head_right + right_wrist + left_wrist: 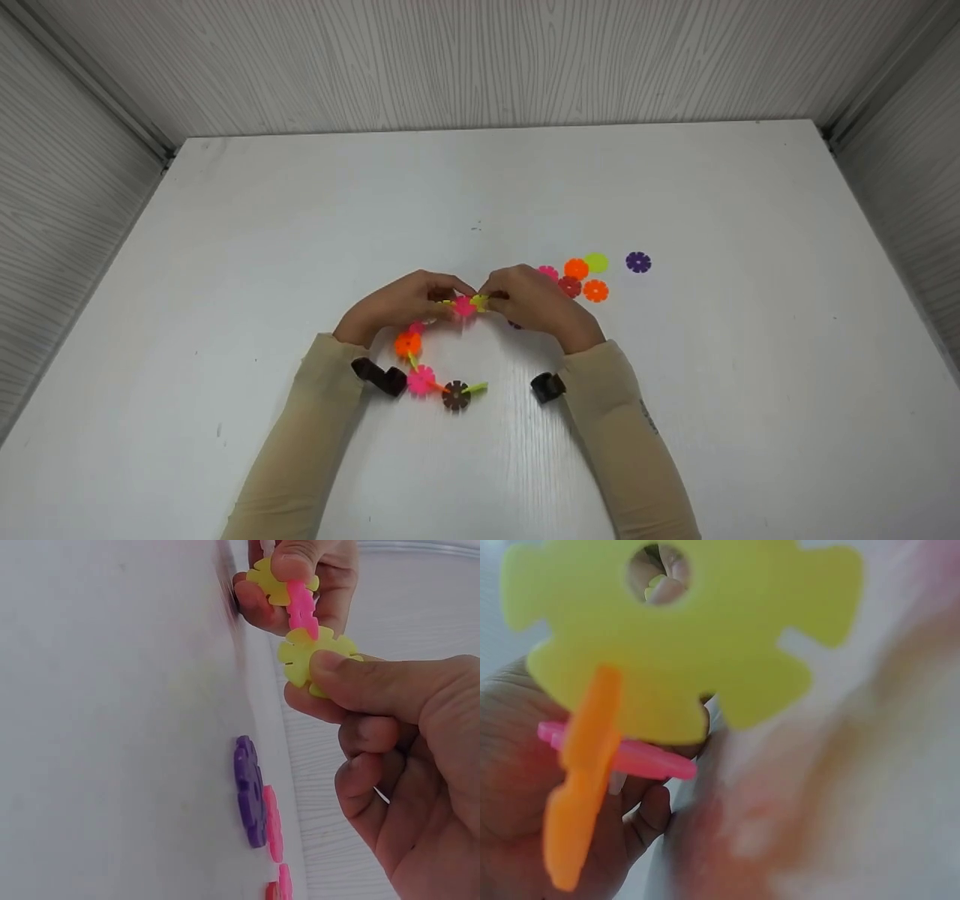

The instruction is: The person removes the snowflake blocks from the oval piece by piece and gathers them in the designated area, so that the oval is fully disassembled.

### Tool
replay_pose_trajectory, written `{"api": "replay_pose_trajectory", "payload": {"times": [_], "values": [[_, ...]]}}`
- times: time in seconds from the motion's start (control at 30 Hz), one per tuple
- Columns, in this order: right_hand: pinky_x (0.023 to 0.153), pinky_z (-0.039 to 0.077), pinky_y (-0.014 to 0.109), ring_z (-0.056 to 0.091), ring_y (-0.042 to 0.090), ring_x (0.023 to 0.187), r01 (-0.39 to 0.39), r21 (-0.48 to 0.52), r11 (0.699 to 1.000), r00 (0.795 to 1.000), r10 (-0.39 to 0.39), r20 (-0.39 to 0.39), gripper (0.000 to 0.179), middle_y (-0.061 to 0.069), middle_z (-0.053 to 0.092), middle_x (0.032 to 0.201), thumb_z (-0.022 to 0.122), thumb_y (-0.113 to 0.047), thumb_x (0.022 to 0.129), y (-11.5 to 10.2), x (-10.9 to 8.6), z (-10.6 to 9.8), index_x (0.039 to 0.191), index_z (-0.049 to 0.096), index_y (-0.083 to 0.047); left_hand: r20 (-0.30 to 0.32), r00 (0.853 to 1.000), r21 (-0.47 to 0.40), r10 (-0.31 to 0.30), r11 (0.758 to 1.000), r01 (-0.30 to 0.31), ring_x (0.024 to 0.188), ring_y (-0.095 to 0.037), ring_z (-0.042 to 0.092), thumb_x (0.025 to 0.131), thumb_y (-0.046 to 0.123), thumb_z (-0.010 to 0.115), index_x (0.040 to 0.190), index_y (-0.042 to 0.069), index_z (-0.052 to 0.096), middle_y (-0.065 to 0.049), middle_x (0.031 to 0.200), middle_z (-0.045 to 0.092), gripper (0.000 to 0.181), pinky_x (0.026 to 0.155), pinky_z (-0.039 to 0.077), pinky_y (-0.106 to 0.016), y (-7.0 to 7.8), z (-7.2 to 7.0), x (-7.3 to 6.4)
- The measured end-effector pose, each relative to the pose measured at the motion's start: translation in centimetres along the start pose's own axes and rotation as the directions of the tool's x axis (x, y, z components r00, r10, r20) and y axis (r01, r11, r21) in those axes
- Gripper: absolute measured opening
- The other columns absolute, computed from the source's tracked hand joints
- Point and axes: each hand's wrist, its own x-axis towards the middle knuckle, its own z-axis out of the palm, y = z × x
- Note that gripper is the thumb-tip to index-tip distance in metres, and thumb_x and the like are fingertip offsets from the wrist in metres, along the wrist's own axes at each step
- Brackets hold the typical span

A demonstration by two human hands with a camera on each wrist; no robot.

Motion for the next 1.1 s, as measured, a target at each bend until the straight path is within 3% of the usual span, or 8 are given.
{"api": "replay_pose_trajectory", "payload": {"times": [0.2, 0.47, 0.63, 0.77, 0.97, 1.1], "values": [[0.063, 0.044, 0.023, 0.048, 0.015, 0.068, 0.014, 0.024, 1.0, 1.0, -0.015, 0.021, 0.018, 0.004, 0.06, 0.076, 0.065, -0.011, 0.091, 0.2, 0.0, -0.2, 0.107, 0.074, -0.009, 0.005, 1.0, 0.014, 0.005, 1.0, -0.005, 0.078, -0.013, 0.048, 0.09, 0.023, 0.068, 0.12, 0.021, 0.068, 0.002, 0.092, 0.061, 0.03, 0.067, 0.04, -0.022, 0.2, -0.2, 0.0], [0.063, 0.046, 0.02, 0.048, 0.015, 0.067, 0.027, 0.052, 0.998, 0.997, -0.031, 0.064, 0.018, 0.006, 0.064, 0.081, 0.064, -0.01, 0.092, 0.8, -0.4, 0.1, 0.106, 0.075, -0.008, 0.063, 0.998, 0.011, 0.029, 1.0, -0.03, 0.082, -0.012, 0.05, 0.091, 0.021, 0.066, 0.12, 0.021, 0.068, 0.001, 0.103, 0.066, 0.029, 0.071, 0.042, -0.02, -0.2, 0.3, 0.4], [0.066, 0.049, 0.022, 0.051, 0.015, 0.069, -0.008, 0.05, 0.999, 1.0, 0.008, 0.006, 0.019, 0.006, 0.067, 0.085, 0.064, -0.011, 0.092, 0.6, -0.1, 0.4, 0.108, 0.074, -0.007, 0.0, 1.0, -0.007, -0.008, 1.0, 0.008, 0.082, -0.013, 0.051, 0.089, 0.023, 0.069, 0.118, 0.022, 0.068, 0.001, 0.096, 0.063, 0.029, 0.071, 0.044, -0.021, -0.4, 0.3, 0.3], [0.067, 0.05, 0.023, 0.053, 0.016, 0.07, -0.024, 0.068, 0.997, 0.999, 0.026, -0.033, 0.019, 0.008, 0.068, 0.087, 0.063, -0.01, 0.092, 0.5, 0.1, 0.3, 0.108, 0.073, -0.007, -0.047, 0.999, -0.012, 0.005, 1.0, -0.005, 0.082, -0.014, 0.051, 0.088, 0.024, 0.071, 0.116, 0.022, 0.067, 0.0, 0.092, 0.063, 0.029, 0.073, 0.044, -0.022, -0.3, 0.2, 0.2], [0.061, 0.042, 0.02, 0.047, 0.014, 0.066, 0.029, 0.103, 0.994, 0.999, -0.03, 0.011, 0.019, 0.002, 0.055, 0.075, 0.062, -0.009, 0.092, 0.9, 0.1, -0.1, 0.108, 0.074, -0.007, -0.012, 0.999, -0.007, 0.051, 0.999, -0.052, 0.083, -0.012, 0.05, 0.09, 0.022, 0.068, 0.118, 0.022, 0.067, 0.003, 0.094, 0.061, 0.028, 0.074, 0.043, -0.021, -0.4, -0.2, 0.0], [0.059, 0.037, 0.02, 0.043, 0.011, 0.063, 0.08, 0.137, 0.987, 0.997, -0.077, -0.027, 0.024, 0.0, 0.048, 0.072, 0.061, -0.004, 0.092, 1.2, -0.3, -0.7, 0.113, 0.072, -0.007, -0.028, 0.998, -0.04, 0.058, 0.997, -0.06, 0.078, -0.013, 0.046, 0.09, 0.017, 0.067, 0.116, 0.022, 0.069, 0.003, 0.089, 0.057, 0.027, 0.068, 0.04, -0.023, -1.0, -0.8, -0.4]]}}
